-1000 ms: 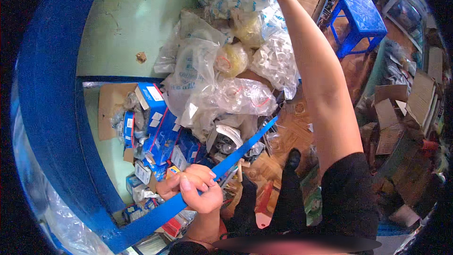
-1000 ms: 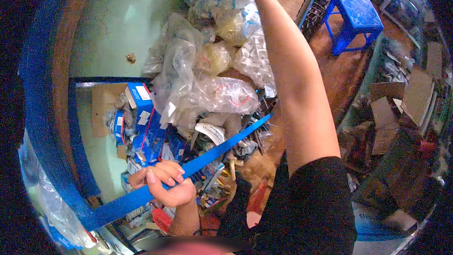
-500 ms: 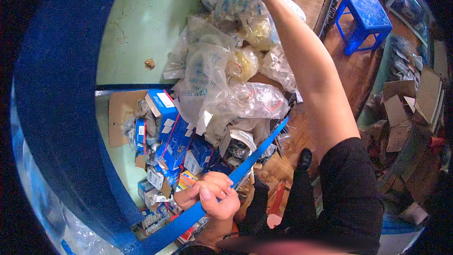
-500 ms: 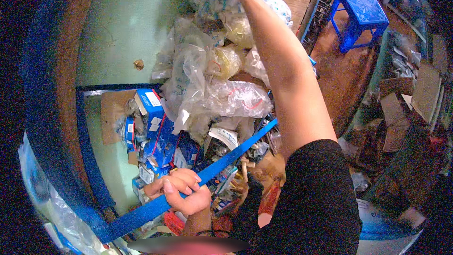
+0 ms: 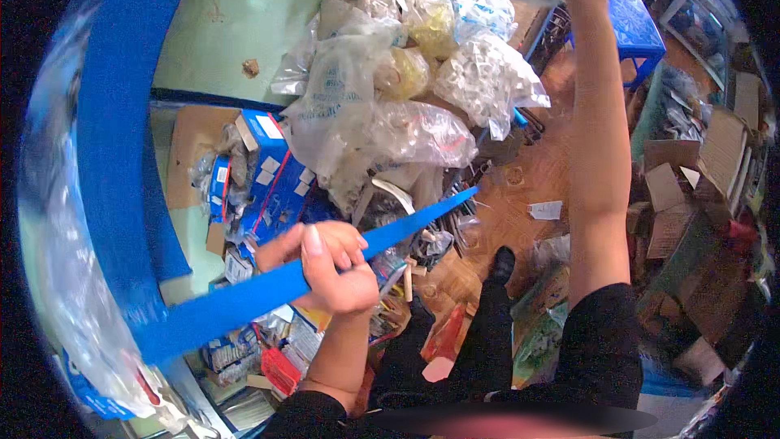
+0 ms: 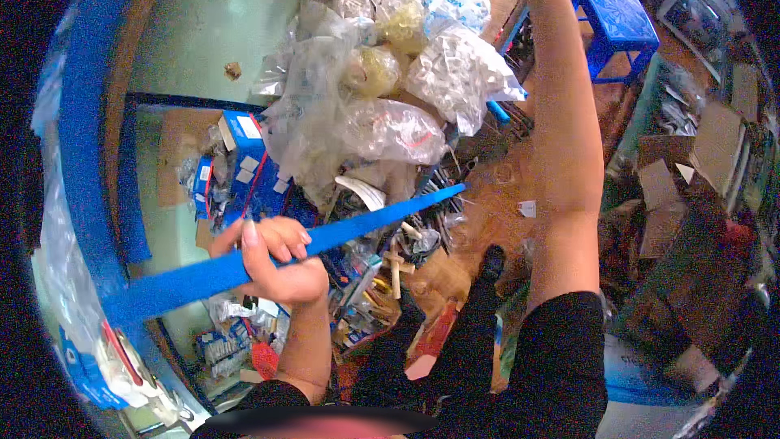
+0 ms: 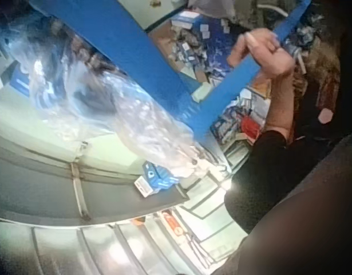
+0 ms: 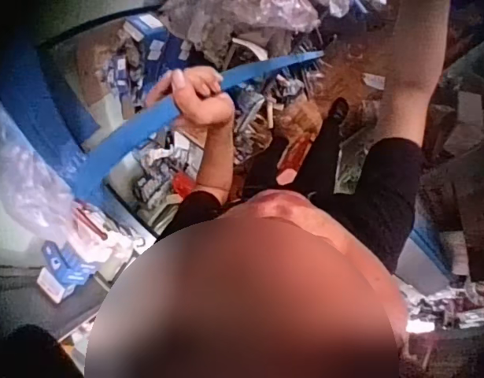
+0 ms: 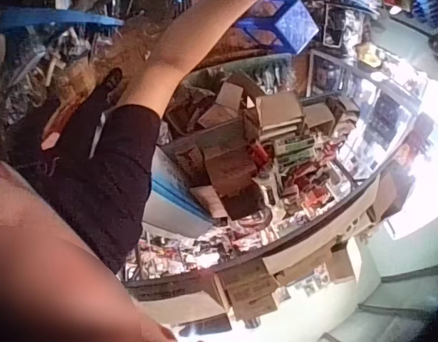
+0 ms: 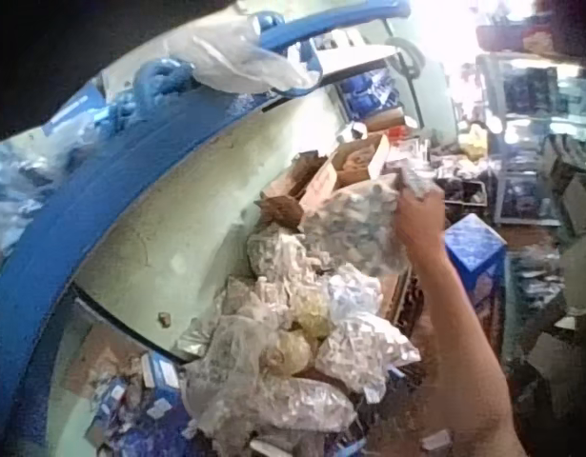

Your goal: The recorder sorts small white plastic components from a red basket and assembles them into a black cylindrical casing.

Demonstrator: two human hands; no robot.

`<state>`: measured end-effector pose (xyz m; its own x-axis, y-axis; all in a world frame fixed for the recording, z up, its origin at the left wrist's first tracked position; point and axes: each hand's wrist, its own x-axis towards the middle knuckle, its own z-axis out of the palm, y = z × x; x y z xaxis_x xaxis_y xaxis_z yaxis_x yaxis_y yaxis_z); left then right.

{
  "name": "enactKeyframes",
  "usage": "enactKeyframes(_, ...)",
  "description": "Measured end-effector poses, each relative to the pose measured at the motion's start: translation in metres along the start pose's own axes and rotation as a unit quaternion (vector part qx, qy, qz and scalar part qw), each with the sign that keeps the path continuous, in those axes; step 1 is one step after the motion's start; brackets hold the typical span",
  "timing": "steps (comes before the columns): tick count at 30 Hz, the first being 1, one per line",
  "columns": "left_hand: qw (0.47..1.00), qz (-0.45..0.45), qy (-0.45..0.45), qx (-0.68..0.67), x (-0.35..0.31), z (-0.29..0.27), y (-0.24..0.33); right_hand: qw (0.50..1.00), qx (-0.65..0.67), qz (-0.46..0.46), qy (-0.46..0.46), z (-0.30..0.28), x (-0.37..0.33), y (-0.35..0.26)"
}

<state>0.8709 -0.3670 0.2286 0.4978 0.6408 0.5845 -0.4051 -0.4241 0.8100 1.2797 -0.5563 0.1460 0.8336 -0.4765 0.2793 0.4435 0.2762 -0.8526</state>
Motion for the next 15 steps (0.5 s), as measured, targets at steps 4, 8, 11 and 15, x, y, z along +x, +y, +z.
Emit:
enactKeyframes(4, 1.0, -0.017, 0.013, -0.006, 0.0, 0.015, 0.004, 0.977, -0.178, -0.081, 0.085, -0.073, -0.055, -0.085)
enactKeyframes(8, 0.997, -0.057, 0.013, -0.045, 0.001, 0.016, 0.001, 0.968, -0.244, -0.043, 0.032, -0.145, -0.125, -0.113)
enactKeyframes(11, 0.994, -0.076, 0.001, -0.084, 0.008, 0.011, 0.01, 0.966, -0.245, -0.057, 0.064, -0.161, -0.198, -0.13)
enactKeyframes(15, 0.987, -0.079, -0.039, -0.138, 0.006, 0.013, 0.006, 0.96, -0.262, 0.008, 0.095, -0.189, -0.277, -0.151)
